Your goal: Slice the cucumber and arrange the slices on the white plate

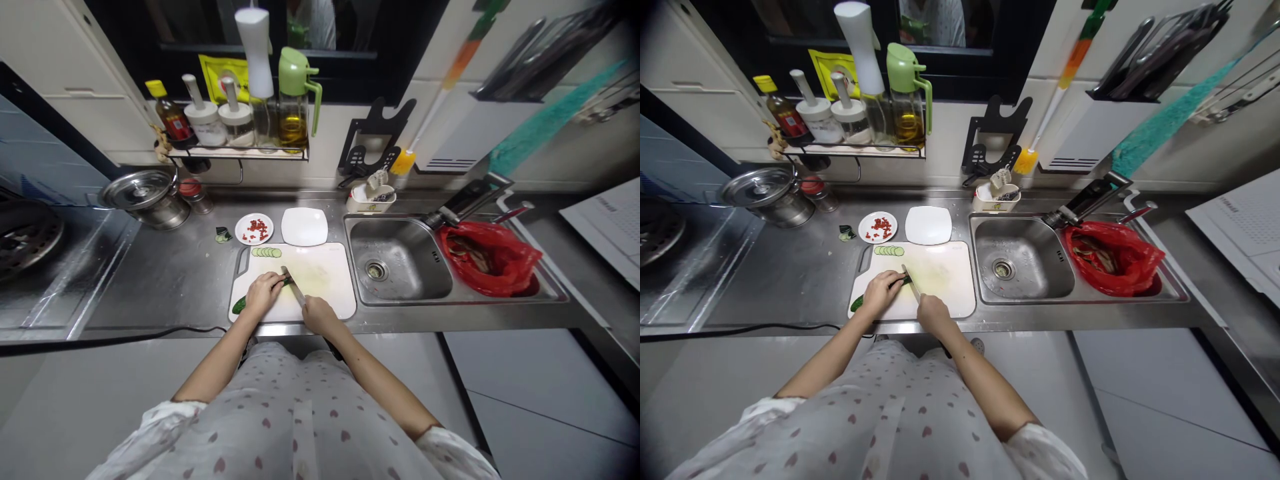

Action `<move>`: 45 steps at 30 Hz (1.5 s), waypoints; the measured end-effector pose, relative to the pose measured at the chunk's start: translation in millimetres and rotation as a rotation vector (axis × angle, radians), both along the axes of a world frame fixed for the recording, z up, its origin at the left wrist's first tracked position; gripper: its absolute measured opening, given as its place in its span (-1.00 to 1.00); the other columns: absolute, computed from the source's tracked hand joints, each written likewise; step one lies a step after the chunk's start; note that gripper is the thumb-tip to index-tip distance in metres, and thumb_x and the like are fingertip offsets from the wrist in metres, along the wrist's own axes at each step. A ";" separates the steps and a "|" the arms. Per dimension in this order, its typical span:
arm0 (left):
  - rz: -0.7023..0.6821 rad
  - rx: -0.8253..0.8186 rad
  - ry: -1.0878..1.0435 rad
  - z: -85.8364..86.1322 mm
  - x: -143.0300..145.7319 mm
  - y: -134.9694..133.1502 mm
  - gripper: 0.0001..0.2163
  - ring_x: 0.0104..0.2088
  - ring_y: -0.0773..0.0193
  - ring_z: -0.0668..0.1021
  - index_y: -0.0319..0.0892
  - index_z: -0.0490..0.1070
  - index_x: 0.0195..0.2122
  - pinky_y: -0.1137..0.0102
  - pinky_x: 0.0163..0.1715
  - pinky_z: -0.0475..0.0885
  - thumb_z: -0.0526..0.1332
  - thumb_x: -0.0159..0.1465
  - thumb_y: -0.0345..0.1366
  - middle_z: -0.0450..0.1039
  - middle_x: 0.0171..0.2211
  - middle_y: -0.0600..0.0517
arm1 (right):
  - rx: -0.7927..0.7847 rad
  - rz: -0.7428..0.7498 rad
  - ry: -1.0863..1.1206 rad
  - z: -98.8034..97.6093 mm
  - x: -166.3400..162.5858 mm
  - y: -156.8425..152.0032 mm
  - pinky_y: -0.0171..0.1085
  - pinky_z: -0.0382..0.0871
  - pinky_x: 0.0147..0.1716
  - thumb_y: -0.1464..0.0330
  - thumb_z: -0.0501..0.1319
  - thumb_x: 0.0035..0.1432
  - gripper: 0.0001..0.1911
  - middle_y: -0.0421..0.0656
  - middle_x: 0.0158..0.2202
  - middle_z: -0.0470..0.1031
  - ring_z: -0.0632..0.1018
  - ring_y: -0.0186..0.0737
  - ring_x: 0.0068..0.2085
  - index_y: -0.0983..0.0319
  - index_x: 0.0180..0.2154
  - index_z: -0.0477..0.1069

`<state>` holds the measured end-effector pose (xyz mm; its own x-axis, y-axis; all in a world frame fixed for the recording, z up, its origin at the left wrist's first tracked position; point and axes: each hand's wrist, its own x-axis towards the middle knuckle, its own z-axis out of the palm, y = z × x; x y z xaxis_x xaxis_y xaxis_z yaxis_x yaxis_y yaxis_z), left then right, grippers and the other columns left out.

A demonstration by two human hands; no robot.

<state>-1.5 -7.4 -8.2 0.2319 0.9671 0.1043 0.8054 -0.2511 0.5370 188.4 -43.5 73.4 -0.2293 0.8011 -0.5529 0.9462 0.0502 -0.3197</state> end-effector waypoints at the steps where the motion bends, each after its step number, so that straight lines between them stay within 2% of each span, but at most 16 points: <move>1: -0.002 0.000 0.001 0.0 -0.1 -0.1 -0.74 -0.09 0.21 0.51 -0.04 0.52 -0.05 0.33 -0.04 0.40 0.08 0.36 -0.20 0.52 -0.12 0.00 | 0.001 0.003 -0.003 -1.2 -1.3 1.5 -0.29 0.30 -0.23 0.46 -0.03 0.29 -0.71 0.09 -0.13 0.54 0.56 -0.11 -0.12 0.34 -0.08 0.41; 8: -0.006 0.004 0.002 0.4 -0.3 0.2 -0.73 -0.09 0.20 0.51 -0.03 0.51 -0.03 0.32 -0.04 0.41 0.08 0.35 -0.21 0.51 -0.13 -0.01 | 0.033 -0.020 0.001 -8.9 -10.5 6.9 -0.27 0.33 -0.23 0.46 -0.01 0.27 -0.72 0.09 -0.14 0.54 0.56 -0.09 -0.12 0.32 -0.07 0.39; 18: 0.003 -0.010 -0.007 4.2 0.4 -0.3 -0.74 -0.08 0.19 0.51 -0.03 0.52 -0.06 0.31 -0.04 0.41 0.08 0.36 -0.21 0.52 -0.12 -0.01 | 0.000 -0.018 -0.055 -10.5 -3.2 -12.6 -0.24 0.34 -0.23 0.51 -0.03 0.23 -0.68 0.11 -0.15 0.54 0.57 -0.06 -0.12 0.32 -0.06 0.40; 29: -0.006 0.004 -0.002 -0.5 -0.2 0.3 -0.74 -0.08 0.20 0.51 -0.03 0.52 -0.06 0.32 -0.03 0.40 0.08 0.35 -0.22 0.52 -0.12 -0.01 | 0.036 0.002 -0.037 -17.3 -13.5 1.9 -0.24 0.36 -0.20 0.51 -0.03 0.22 -0.67 0.10 -0.14 0.54 0.57 -0.06 -0.08 0.32 -0.07 0.40; 36: -0.004 0.025 -0.003 -3.7 -0.7 0.9 -0.75 -0.10 0.20 0.51 -0.03 0.52 -0.06 0.32 -0.06 0.41 0.10 0.34 -0.22 0.52 -0.13 0.00 | -0.004 0.006 -0.023 -20.0 -17.4 11.4 -0.24 0.37 -0.20 0.51 0.00 0.20 -0.68 0.09 -0.11 0.53 0.56 -0.05 -0.06 0.33 -0.05 0.38; 45: -0.014 0.033 0.001 -4.8 -1.5 1.6 -0.75 -0.10 0.20 0.51 -0.04 0.53 -0.07 0.32 -0.06 0.41 0.10 0.35 -0.21 0.52 -0.14 0.00 | 0.018 -0.003 -0.016 -26.8 -13.6 3.4 -0.24 0.36 -0.20 0.50 -0.01 0.22 -0.68 0.09 -0.13 0.54 0.56 -0.05 -0.07 0.32 -0.05 0.38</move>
<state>-3.0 -5.7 -12.9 0.2454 0.9598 0.1363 0.8021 -0.2800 0.5275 174.8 -40.0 46.6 -0.2177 0.8117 -0.5420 0.9515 0.0527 -0.3032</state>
